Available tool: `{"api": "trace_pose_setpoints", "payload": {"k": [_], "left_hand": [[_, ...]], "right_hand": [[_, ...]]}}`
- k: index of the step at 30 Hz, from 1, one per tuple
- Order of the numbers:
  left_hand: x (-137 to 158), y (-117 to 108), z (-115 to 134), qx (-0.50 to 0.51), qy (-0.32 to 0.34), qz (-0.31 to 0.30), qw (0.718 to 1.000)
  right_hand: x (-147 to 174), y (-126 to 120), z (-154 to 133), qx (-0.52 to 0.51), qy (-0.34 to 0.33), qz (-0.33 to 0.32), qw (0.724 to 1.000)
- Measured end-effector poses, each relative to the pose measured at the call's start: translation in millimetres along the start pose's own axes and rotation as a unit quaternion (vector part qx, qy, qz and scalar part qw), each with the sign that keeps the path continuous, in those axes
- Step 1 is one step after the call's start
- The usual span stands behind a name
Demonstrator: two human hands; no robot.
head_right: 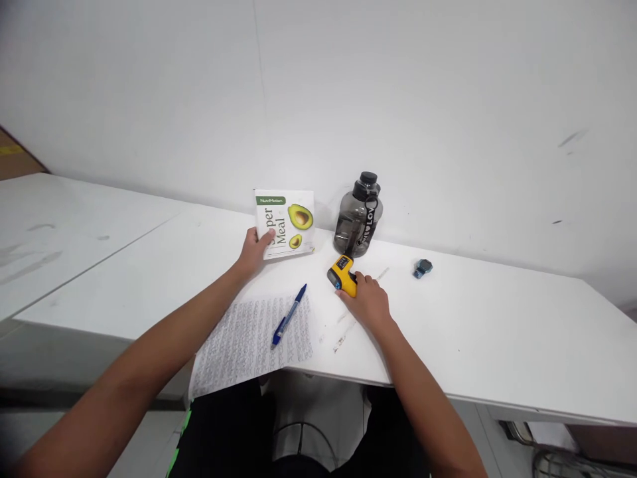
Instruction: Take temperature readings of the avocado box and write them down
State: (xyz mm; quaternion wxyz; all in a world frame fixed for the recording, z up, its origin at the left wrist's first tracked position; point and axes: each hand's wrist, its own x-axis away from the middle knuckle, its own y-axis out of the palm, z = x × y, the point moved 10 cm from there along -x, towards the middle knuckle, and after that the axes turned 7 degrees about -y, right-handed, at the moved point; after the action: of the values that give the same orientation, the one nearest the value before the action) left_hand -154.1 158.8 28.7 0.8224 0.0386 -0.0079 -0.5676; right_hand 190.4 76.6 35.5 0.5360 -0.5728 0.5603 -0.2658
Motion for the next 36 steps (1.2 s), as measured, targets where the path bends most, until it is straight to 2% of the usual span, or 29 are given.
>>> {"api": "trace_pose_setpoints", "payload": {"k": [5,8,11,15,20,36], "left_hand": [[7.7,8.0,13.7,0.050,0.023,-0.040,0.998],[17.0,13.3,20.8,0.043,0.041,-0.059,0.996],[24.0,15.9,24.4,0.030,0.054,-0.071,0.996],[32.7,22.5,27.1,0.026,0.067,-0.100,0.992],[44.6,32.5,28.1,0.024,0.062,-0.139,0.988],[57.1,42.8,30.4,-0.037,0.080,-0.170,0.981]], "right_hand": [[7.1,-0.3,-17.5,-0.169,0.023,-0.024,0.985],[9.3,-10.4,-32.6,-0.279,-0.026,0.007,0.960],[11.7,-21.0,-41.8,-0.337,-0.090,0.045,0.936],[13.9,-24.5,-44.4,-0.360,-0.120,0.060,0.923],[14.3,-23.7,-49.5,-0.359,-0.120,0.046,0.925],[15.1,-31.8,-57.4,-0.361,-0.128,0.067,0.921]]}}
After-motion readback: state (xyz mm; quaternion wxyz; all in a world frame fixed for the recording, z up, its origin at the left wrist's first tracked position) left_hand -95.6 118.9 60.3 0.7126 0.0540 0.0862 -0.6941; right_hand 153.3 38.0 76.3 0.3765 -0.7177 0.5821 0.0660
